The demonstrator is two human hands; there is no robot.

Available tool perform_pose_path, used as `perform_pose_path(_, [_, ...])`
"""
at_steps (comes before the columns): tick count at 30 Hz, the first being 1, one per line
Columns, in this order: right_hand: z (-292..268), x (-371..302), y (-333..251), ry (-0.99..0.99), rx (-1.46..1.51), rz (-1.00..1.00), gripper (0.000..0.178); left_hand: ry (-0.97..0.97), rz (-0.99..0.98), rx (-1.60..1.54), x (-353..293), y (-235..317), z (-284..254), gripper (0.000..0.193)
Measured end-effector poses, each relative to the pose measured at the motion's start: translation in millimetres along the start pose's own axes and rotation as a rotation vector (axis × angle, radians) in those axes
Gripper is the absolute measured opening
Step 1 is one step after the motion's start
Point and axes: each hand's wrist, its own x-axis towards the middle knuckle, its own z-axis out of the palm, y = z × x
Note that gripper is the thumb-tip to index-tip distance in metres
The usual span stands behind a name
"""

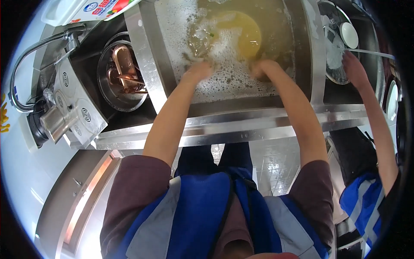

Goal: Washing and rinsing various bowls and utensils in a kitchen sink.

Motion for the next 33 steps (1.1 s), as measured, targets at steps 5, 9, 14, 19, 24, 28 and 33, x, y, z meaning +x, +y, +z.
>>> perform_pose_path(5, [1,3,-52,-0.35,-0.179,-0.003,0.041,-0.101,-0.321,-0.199,-11,-1,51,0.058])
perform_pose_path(9, [10,0,-35,-0.306,-0.203,0.044,0.035,-0.218,-0.038,-0.019,-35,40,27,0.055])
perform_pose_path(14, [5,-8,7,-0.036,0.803,0.28,0.042,-0.299,0.134,-0.116,2,15,10,0.051])
perform_pose_path(19, [-43,17,21,0.065,0.317,0.089,0.043,0.307,-0.408,-0.628,81,-60,8,0.044])
perform_pose_path(24, [-69,61,53,0.567,0.52,0.079,0.038,0.244,-0.134,-0.21,118,-18,-87,0.048])
perform_pose_path(28, [-99,102,105,0.978,0.676,0.102,0.035,0.151,0.156,0.227,134,57,-124,0.052])
perform_pose_path(33, [-113,60,29,1.225,-0.023,0.179,0.031,-0.068,0.359,0.753,145,90,-139,0.058])
